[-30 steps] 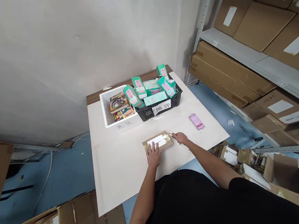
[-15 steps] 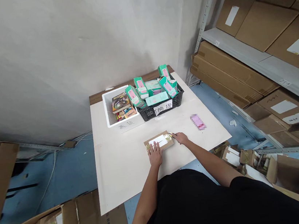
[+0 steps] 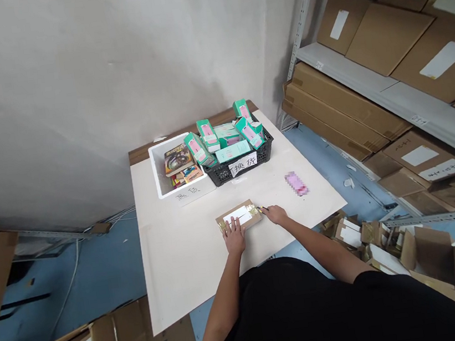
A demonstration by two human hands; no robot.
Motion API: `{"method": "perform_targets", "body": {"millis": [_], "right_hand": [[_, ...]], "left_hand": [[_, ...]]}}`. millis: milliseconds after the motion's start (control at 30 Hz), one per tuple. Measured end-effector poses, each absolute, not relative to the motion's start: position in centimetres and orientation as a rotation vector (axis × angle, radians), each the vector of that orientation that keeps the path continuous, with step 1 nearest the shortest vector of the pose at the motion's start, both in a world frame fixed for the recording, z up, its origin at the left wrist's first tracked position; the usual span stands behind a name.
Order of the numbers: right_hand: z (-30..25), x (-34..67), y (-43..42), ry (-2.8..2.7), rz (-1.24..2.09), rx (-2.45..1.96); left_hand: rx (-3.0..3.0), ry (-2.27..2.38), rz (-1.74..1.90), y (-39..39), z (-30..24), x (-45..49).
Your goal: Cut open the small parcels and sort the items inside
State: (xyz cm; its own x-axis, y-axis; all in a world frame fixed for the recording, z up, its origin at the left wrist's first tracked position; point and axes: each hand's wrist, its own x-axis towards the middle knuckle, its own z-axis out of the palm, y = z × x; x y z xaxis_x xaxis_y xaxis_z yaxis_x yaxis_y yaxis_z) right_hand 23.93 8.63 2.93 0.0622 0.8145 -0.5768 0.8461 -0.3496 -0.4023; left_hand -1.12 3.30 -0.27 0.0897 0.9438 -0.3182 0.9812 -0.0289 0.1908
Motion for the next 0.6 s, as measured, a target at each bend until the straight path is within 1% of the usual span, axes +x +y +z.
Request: {"method": "perform_targets", "body": {"millis": [133, 200, 267, 333, 400, 467, 600], "right_hand": [[2.5, 24.5, 7.8, 1.775, -1.187, 2.261], [2.1, 25.1, 7.3, 1.738, -1.264, 2.278], [1.3, 25.9, 6.7, 1.594, -1.462, 2.357], [0.1, 26.4, 5.7, 1.333, -1.694, 2.506], [-1.2, 26.7, 4.6, 1.104, -1.820, 2.667], [-2.3, 27.0, 3.9, 1.018, -1.835, 2.769], [-3.2, 28.9, 4.7, 1.112, -1.825, 2.851]], "left_hand": [[2.023, 1.890, -0.132, 3.2, 0.0, -1.2], [2.025, 1.882, -0.125, 3.2, 0.3, -1.3], [1.986, 1.909, -0.128, 3.2, 0.7, -1.5], [1.897, 1.992, -0.134, 3.2, 1.1, -1.6], [1.796, 2.086, -0.143, 3.3, 1.6, -1.9], [1.737, 2.130, -0.151, 3.9, 2.1, -2.2], [1.738, 2.104, -0.114, 6.5, 3.4, -3.9]]}}
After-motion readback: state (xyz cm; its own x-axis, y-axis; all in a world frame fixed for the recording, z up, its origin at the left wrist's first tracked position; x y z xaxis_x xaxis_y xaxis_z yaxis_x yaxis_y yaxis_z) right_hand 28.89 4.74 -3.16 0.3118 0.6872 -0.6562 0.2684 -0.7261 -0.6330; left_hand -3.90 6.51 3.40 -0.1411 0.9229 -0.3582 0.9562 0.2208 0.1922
